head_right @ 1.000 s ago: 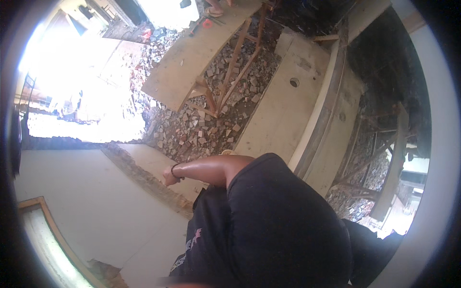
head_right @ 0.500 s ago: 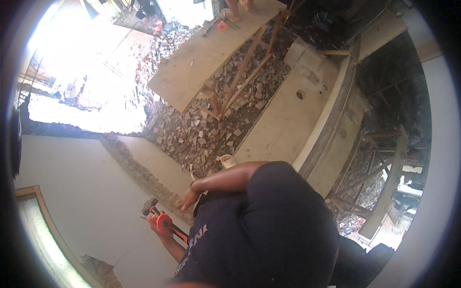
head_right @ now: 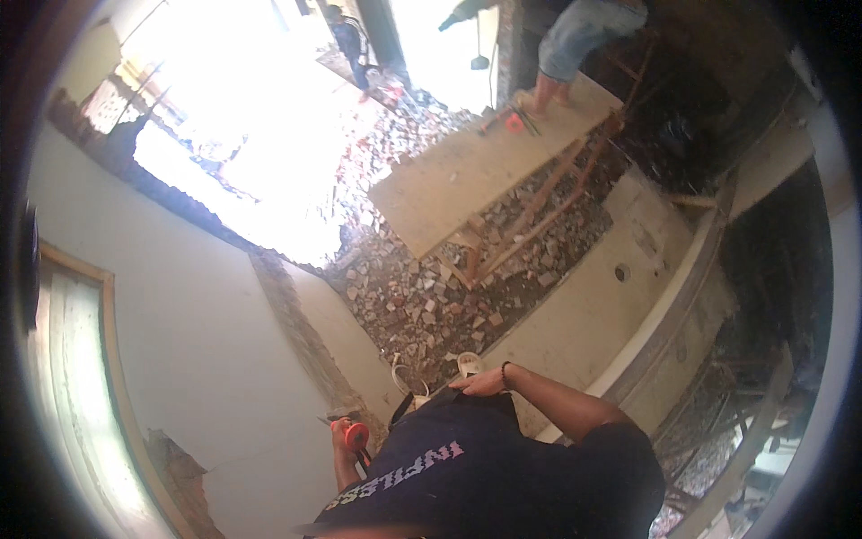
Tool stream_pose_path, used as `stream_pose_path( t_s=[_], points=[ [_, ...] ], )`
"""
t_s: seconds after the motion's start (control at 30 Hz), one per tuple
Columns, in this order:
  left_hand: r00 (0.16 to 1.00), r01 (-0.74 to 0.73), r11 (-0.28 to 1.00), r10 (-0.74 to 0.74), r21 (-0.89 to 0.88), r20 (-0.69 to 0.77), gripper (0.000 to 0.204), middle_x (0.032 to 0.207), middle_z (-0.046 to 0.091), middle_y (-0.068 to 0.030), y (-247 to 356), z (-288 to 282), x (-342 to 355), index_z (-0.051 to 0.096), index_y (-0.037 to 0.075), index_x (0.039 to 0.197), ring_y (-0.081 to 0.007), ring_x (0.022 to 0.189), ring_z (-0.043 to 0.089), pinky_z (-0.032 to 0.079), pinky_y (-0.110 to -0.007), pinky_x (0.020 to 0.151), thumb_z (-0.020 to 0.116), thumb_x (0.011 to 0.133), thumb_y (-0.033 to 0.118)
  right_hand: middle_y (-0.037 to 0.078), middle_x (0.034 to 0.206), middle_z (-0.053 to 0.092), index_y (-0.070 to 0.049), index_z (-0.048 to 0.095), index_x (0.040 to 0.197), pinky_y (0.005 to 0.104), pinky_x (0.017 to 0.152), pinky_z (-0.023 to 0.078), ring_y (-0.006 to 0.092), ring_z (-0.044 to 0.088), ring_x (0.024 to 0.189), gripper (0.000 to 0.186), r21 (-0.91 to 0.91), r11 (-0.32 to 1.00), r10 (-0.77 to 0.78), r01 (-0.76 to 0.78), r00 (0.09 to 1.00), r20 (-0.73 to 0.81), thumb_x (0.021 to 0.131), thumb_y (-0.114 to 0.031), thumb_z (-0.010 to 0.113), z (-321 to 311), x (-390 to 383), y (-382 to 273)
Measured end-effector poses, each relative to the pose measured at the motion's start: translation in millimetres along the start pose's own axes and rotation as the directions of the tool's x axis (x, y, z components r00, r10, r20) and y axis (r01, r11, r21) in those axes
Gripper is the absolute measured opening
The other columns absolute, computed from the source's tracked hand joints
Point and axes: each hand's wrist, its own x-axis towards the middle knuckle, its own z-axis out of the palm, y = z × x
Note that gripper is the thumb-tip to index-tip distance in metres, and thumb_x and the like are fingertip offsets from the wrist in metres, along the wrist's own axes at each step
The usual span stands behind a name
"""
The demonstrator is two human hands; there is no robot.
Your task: The person uses a corded rotary hammer drill to bore holes into a masonry wall near a window frame. The person holds the drill with both hands and repeatedly drills into the wall surface, creating dust and debris.
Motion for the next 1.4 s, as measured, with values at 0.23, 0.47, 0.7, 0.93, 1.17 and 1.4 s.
stream_pose_path(
  t_s=[0.23,0.47,0.7,0.93,1.17,1.4],
  points=[
    [0.986,-0.115,0.980,0.133,-0.162,0.100,0.030,0.065,0.053,0.0015,34.1,17.2,19.4,0.056,0.014,0.102,-0.0161,0.051,0.057,0.052,-0.033,0.048,0.058,0.102,0.044,0.020,0.140,0.058,-0.009,0.051,0.144,0.0488,0.100,0.051,0.0344,0.062,0.123,0.065,0.003,0.996,-0.082,0.094,0.880,-0.467,0.100,-0.056,0.056,-14.2,92.6,-92.9],
    [0.787,-0.059,0.918,0.285,-0.392,0.547,0.026,0.083,0.063,-0.0033,83.5,119.6,33.1,0.060,0.009,0.095,-0.0169,0.070,0.064,0.054,-0.032,0.060,0.056,0.101,0.034,0.011,0.124,0.060,-0.017,0.044,0.147,0.0572,0.093,0.052,0.0265,0.061,0.113,0.081,0.749,0.651,-0.082,0.121,0.993,-0.089,0.093,-0.077,0.052,46.0,122.1,-163.6],
    [0.751,-0.008,0.963,0.183,-0.269,0.635,0.017,0.089,0.060,-0.0041,100.7,258.5,16.0,0.060,0.005,0.089,-0.0154,0.074,0.058,0.058,-0.034,0.075,0.059,0.093,0.022,0.008,0.118,0.065,-0.012,0.054,0.138,0.0403,0.079,0.057,0.0261,0.067,0.095,0.068,0.132,0.932,-0.100,0.338,0.590,-0.801,0.077,-0.023,0.079,22.4,99.0,-122.8],
    [0.899,0.083,0.964,0.036,-0.252,0.436,0.034,0.108,0.066,-0.0151,23.7,257.0,44.6,0.055,-0.001,0.125,-0.0287,0.101,0.069,0.061,-0.043,0.090,0.052,0.102,0.024,0.022,0.113,0.068,-0.005,0.057,0.129,0.0498,0.093,0.053,0.0419,0.066,0.107,0.057,0.015,0.974,0.090,-0.226,0.325,-0.941,0.079,-0.024,0.075,-217.3,87.3,14.4],
    [0.965,0.201,0.975,-0.181,0.091,-0.191,0.017,0.081,0.062,-0.0144,-156.7,175.1,-54.7,0.053,0.001,0.096,-0.0251,0.057,0.063,0.065,-0.053,0.081,0.055,0.092,0.017,0.021,0.112,0.069,-0.001,0.054,0.125,0.0507,0.091,0.055,0.0409,0.067,0.108,0.051,0.245,0.932,0.281,-0.266,0.105,-0.954,0.085,-0.024,0.074,-507.2,130.7,98.0],
    [0.916,0.317,0.946,-0.286,0.071,-0.283,0.022,0.081,0.058,-0.0091,-191.2,184.1,-148.6,0.047,0.008,0.111,-0.0261,0.073,0.065,0.064,-0.049,0.071,0.060,0.095,0.017,0.026,0.125,0.066,-0.001,0.041,0.137,0.0493,0.100,0.055,0.0389,0.066,0.119,0.054,0.386,0.918,0.396,-0.092,0.273,-0.877,0.092,-0.019,0.065,-556.8,121.4,104.3]
  ],
)
